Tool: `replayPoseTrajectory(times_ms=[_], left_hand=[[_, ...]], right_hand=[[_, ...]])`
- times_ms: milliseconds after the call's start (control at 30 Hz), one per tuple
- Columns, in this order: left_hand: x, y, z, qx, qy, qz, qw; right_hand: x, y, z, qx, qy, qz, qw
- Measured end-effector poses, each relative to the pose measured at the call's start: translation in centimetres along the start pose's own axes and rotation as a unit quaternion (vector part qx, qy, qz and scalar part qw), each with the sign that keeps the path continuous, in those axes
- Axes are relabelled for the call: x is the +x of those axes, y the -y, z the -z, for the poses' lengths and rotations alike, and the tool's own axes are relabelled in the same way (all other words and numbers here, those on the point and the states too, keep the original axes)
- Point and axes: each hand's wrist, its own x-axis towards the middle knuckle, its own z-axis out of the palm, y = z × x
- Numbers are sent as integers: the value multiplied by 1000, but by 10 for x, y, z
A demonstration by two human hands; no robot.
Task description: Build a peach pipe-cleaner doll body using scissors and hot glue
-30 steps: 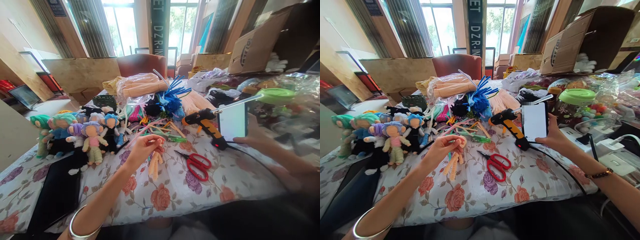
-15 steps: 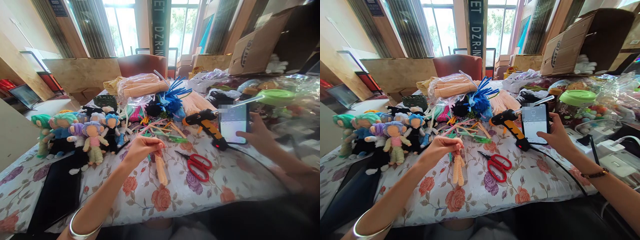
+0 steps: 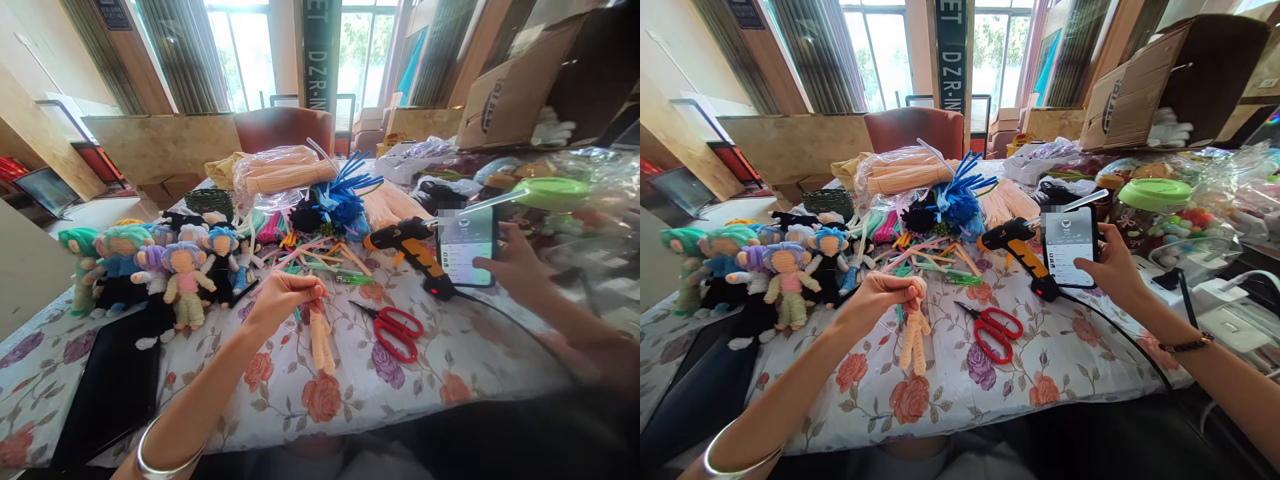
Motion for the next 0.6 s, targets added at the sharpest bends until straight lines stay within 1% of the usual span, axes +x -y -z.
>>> replayPoseTrajectory(times_ms=[167, 367, 467, 600], left_hand=[[-1, -2, -2, -7, -15, -3, 1000], [2, 3, -2, -4, -73, -29, 997], [3, 4, -4, 5, -74, -34, 997], [3, 3, -7, 14, -76, -47, 996]], right_hand=[[1, 0, -1, -2, 0, 7, 1000], [3, -4, 1, -6, 6, 13, 1000], [3, -5, 1, -10, 4, 14, 1000], [0, -1, -2, -7, -2, 6, 1000]])
